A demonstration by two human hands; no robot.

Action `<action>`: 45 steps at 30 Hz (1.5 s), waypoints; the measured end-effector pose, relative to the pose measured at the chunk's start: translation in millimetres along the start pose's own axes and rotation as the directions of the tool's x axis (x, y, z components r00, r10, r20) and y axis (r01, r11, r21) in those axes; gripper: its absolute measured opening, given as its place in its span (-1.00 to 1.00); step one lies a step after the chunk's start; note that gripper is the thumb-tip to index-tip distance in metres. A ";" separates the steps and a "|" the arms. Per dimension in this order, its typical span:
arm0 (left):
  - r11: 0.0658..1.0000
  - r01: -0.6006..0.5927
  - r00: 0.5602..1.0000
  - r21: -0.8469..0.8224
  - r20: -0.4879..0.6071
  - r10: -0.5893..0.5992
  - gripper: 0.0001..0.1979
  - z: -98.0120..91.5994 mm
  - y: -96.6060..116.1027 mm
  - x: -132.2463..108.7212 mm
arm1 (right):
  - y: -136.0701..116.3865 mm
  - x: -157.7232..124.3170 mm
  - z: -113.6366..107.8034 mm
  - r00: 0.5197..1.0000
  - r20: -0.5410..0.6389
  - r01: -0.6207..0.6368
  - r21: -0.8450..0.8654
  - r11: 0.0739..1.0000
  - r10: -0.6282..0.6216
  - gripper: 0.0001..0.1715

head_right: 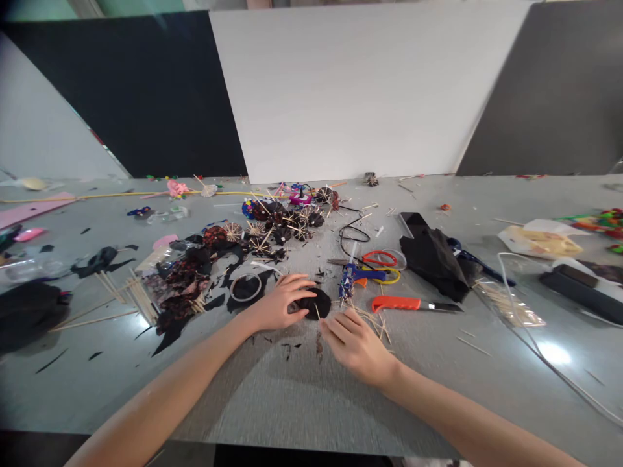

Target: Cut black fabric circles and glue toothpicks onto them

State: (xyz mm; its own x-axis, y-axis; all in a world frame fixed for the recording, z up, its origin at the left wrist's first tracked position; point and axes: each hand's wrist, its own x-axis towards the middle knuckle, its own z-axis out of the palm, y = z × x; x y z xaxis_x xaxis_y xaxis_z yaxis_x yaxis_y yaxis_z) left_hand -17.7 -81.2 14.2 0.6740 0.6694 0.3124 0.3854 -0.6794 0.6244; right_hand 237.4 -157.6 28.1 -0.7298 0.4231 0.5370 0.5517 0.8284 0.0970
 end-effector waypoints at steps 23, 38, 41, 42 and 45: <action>1.000 0.004 1.000 0.023 -0.014 -0.004 -0.57 0.6 2.2 -0.9 | 2.3 -1.4 13.8 0.996 0.066 0.065 -0.017 0.998 -0.064 -0.69; 1.000 0.018 1.000 -0.005 -0.004 -0.018 -0.57 0.5 2.1 -0.4 | 2.9 2.4 6.1 0.995 0.092 0.044 -0.005 0.999 -0.043 -0.66; 1.000 0.016 1.000 -0.012 -0.008 -0.016 -0.57 0.3 2.3 -0.5 | 1.6 4.1 3.7 0.993 0.115 0.028 -0.016 0.999 -0.026 -0.70; 1.000 0.014 1.000 -0.013 -0.010 -0.014 -0.57 0.2 2.4 -0.6 | 0.9 4.7 2.8 0.992 0.122 0.026 -0.020 0.999 -0.023 -0.73; 1.000 0.008 1.000 0.004 -0.007 -0.008 -0.56 -0.4 3.0 -0.7 | -1.1 6.1 0.6 0.993 0.114 -0.008 -0.027 1.000 0.012 -0.79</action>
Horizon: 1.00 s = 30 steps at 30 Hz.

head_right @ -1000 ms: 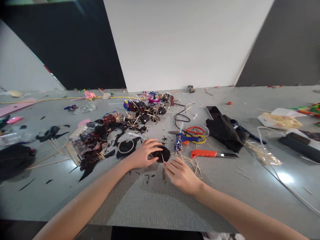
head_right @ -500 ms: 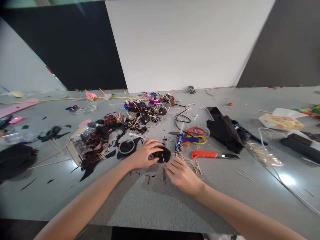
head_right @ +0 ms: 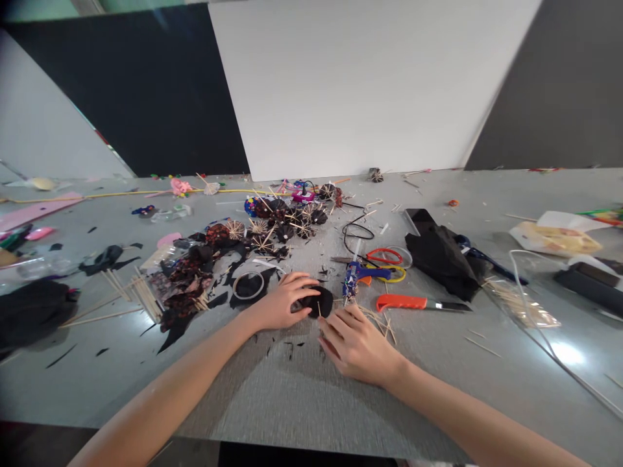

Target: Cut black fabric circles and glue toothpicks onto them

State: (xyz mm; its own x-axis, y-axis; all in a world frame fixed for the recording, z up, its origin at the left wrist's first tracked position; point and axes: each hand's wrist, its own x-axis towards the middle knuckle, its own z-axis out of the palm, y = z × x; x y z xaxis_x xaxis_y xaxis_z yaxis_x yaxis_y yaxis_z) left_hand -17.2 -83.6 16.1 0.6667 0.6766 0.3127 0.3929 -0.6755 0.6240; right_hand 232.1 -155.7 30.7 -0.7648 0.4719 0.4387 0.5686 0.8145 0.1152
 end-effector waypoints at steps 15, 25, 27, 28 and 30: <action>1.000 -0.012 1.000 0.024 0.028 0.011 -0.57 -2.3 2.1 0.3 | -3.8 1.9 0.5 0.968 -0.006 -0.252 0.007 0.968 0.252 -0.79; 0.985 -0.018 0.998 0.172 0.057 0.008 -0.58 -1.4 2.1 -0.1 | -3.5 3.9 -0.3 0.953 0.067 -0.298 0.029 0.954 0.296 -0.78; 0.982 -0.014 0.998 0.190 0.059 0.003 -0.59 -1.0 1.9 -0.1 | -3.3 3.3 0.1 0.954 0.063 -0.296 0.023 0.955 0.294 -0.78; 0.980 -0.014 0.998 0.200 0.061 0.001 -0.59 -0.9 2.1 -0.1 | -3.2 3.1 0.4 0.953 0.062 -0.297 0.018 0.955 0.295 -0.78; 0.975 -0.020 0.997 0.222 0.071 0.004 -0.59 -0.9 2.9 -0.3 | -2.9 2.8 1.0 0.952 0.064 -0.300 0.006 0.954 0.299 -0.79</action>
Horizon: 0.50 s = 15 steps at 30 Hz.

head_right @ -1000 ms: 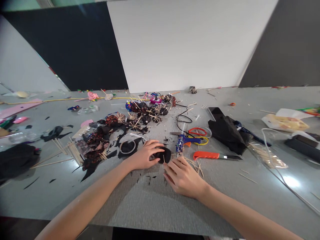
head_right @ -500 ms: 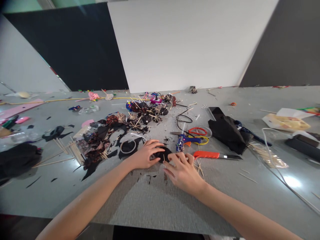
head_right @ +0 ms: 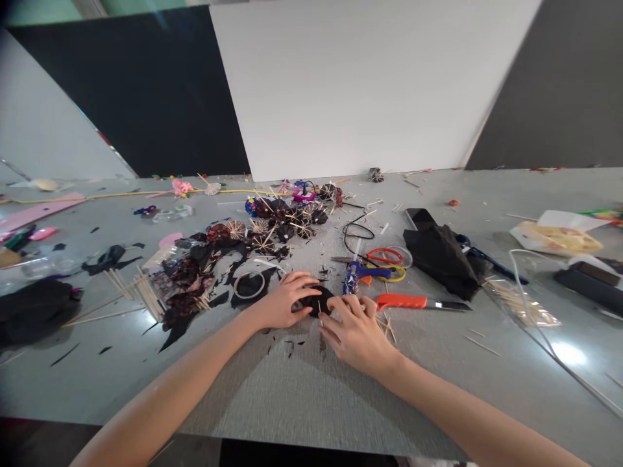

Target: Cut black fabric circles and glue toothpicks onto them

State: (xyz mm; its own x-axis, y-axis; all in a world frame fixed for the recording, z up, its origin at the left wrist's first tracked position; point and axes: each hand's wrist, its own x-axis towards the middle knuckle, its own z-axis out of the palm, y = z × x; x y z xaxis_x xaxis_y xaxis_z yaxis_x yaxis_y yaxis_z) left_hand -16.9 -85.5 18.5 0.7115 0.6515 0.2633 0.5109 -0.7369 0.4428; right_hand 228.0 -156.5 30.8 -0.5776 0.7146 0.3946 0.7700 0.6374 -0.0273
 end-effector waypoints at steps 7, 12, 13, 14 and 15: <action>0.999 -0.018 0.999 0.047 0.029 0.017 -0.56 -1.6 2.6 -0.7 | 0.3 0.1 0.5 1.000 0.013 -0.002 -0.011 1.000 0.002 -0.76; 0.998 -0.009 0.999 0.055 0.031 0.008 -0.55 -1.7 2.5 -0.8 | 0.0 0.6 0.2 0.999 0.033 -0.012 -0.005 1.000 0.012 -0.74; 0.999 -0.008 0.999 0.054 0.032 0.006 -0.55 -1.8 2.5 -0.8 | -0.1 0.9 0.2 0.999 0.040 -0.013 -0.004 1.000 0.013 -0.74; 0.999 -0.007 0.999 0.052 0.033 0.006 -0.55 -1.9 2.6 -0.8 | -0.2 1.2 0.2 0.999 0.046 -0.015 -0.003 1.000 0.015 -0.74; 0.999 -0.007 0.999 0.051 0.033 0.005 -0.55 -2.0 2.7 -0.8 | -0.3 1.6 0.2 0.998 0.052 -0.017 0.000 1.000 0.017 -0.73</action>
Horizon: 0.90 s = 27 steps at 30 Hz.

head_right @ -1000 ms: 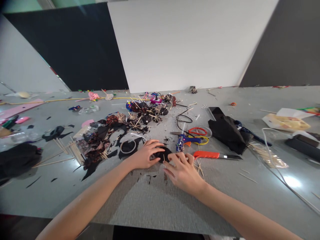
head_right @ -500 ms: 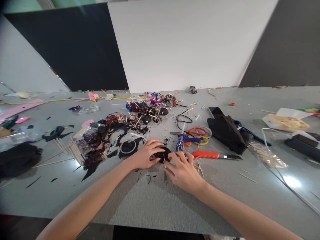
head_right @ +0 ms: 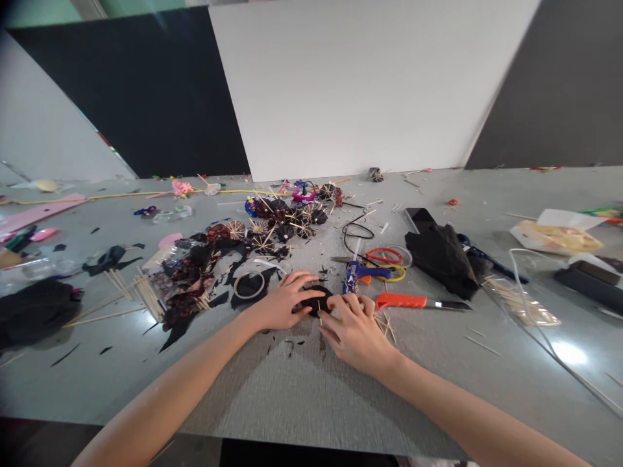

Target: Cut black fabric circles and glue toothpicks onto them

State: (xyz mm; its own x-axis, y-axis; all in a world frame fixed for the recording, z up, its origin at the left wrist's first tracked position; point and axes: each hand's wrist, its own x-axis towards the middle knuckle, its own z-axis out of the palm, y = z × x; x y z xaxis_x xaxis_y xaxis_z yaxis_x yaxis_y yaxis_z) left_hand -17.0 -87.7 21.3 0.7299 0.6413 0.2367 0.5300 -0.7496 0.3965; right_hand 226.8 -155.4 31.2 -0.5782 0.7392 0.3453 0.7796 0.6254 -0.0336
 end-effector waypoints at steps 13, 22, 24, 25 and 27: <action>1.000 0.008 1.000 0.008 0.007 -0.008 -0.54 0.2 0.5 0.0 | 0.5 0.6 -0.1 1.000 0.019 -0.022 0.061 0.998 0.021 -0.74; 1.000 0.017 1.000 0.000 0.013 -0.017 -0.54 -1.4 2.2 0.0 | -0.2 2.0 -1.8 0.999 0.028 -0.031 0.054 0.998 0.029 -0.75; 1.000 0.015 1.000 -0.004 0.016 -0.015 -0.54 -1.5 2.2 0.0 | -0.7 2.3 -3.3 0.999 0.034 -0.031 0.054 0.998 0.029 -0.75; 1.000 0.015 1.000 -0.008 0.014 -0.015 -0.54 -1.5 2.1 0.0 | -0.9 2.3 -3.9 0.999 0.031 -0.030 0.053 0.998 0.029 -0.75; 1.000 0.015 1.000 -0.021 0.009 -0.015 -0.54 -1.5 2.0 0.1 | -1.3 1.6 -5.0 1.000 0.011 -0.020 0.048 0.999 0.020 -0.74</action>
State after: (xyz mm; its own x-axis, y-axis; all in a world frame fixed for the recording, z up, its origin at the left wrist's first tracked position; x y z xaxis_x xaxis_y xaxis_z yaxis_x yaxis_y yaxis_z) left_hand -16.6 -88.9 23.4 0.7256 0.6508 0.2233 0.5315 -0.7363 0.4188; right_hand 226.0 -156.3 36.5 -0.5655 0.7540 0.3342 0.7784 0.6218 -0.0858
